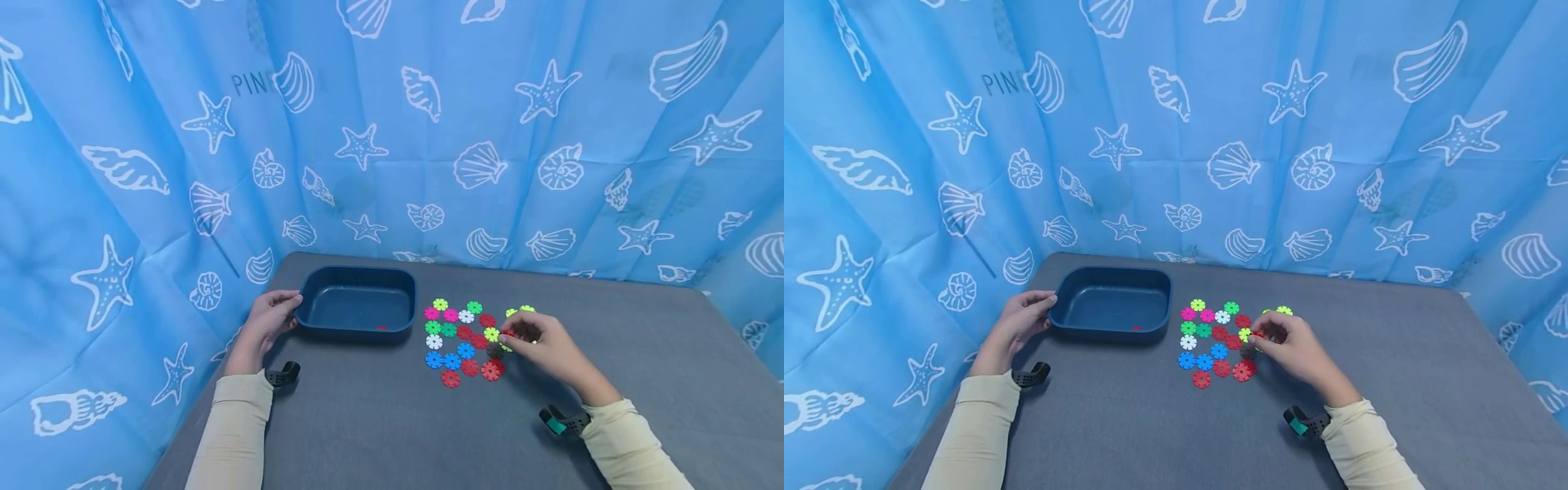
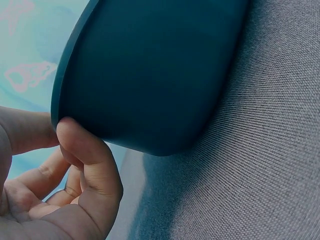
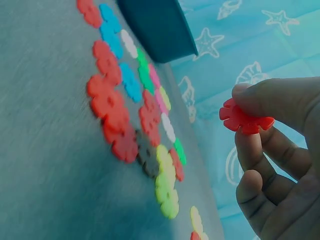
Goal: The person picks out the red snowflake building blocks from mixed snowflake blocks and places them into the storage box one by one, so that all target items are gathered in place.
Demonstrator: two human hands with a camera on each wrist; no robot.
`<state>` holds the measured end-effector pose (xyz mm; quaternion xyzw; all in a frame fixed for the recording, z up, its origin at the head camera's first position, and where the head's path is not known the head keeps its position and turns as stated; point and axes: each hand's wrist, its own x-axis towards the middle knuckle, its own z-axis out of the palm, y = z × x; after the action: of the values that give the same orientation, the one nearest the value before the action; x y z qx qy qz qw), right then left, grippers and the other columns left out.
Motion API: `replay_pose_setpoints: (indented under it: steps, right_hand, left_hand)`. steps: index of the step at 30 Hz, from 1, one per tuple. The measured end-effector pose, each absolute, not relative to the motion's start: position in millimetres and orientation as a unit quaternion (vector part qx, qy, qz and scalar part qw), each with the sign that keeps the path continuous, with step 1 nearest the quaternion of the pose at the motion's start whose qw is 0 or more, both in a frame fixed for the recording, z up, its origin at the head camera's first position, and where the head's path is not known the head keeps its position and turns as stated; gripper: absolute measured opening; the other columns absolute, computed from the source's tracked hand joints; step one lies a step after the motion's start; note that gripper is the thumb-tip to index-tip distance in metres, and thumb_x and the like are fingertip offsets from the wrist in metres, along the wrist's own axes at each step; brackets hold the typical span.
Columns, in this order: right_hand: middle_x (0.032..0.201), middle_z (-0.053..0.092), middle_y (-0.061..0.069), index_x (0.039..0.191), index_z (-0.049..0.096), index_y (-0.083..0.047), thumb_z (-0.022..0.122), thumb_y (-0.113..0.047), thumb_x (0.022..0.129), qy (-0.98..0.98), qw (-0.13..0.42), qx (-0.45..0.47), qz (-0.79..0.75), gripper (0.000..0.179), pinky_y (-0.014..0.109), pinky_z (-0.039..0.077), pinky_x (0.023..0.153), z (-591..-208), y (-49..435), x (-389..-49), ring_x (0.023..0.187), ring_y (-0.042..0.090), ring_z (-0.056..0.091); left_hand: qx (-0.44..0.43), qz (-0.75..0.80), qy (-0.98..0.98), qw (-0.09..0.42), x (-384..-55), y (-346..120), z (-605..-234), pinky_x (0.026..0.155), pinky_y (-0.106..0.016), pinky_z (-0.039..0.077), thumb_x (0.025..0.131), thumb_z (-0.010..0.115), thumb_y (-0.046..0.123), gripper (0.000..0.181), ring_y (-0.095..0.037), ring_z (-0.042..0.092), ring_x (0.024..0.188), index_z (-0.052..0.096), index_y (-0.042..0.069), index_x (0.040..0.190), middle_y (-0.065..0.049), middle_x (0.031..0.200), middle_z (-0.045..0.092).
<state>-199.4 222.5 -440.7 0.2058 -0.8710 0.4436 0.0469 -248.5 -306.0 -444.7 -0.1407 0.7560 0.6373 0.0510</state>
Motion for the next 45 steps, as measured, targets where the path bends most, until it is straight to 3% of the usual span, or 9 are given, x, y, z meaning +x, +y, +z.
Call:
replay_pose_setpoints:
  steps: [22,29,45]
  right_hand:
    - [0.093,0.070,0.005,0.106,0.074,-0.010,0.080,-0.007,0.095,-0.848,0.058,0.234,0.472,0.014,0.026,0.052,0.064,-423.9,187.1,-214.8,0.073,0.018,0.059]
    - [0.093,0.070,0.005,0.106,0.073,-0.012,0.081,-0.013,0.096,-0.845,0.060,0.233,0.478,0.013,0.027,0.054,0.066,-421.0,177.7,-218.9,0.075,0.019,0.061]
    - [0.099,0.074,0.009,0.106,0.074,-0.005,0.080,-0.009,0.096,-0.818,0.067,0.254,0.512,0.012,0.026,0.053,0.064,-416.6,149.8,-228.5,0.075,0.018,0.061]
  left_hand:
    - [-0.144,0.637,0.755,0.054,-249.4,-306.2,-447.1,0.078,-0.027,0.057,0.109,0.063,0.029,0.048,-0.013,0.057,0.090,0.057,0.005,0.149,-0.007,0.118,0.057]
    - [-0.142,0.640,0.754,0.053,-250.3,-306.7,-447.7,0.077,-0.026,0.057,0.109,0.063,0.028,0.048,-0.013,0.057,0.090,0.057,0.005,0.149,-0.006,0.117,0.057]
    - [-0.139,0.641,0.753,0.055,-248.8,-305.3,-446.1,0.078,-0.027,0.056,0.109,0.063,0.029,0.050,-0.013,0.057,0.089,0.055,0.004,0.151,-0.004,0.114,0.057]
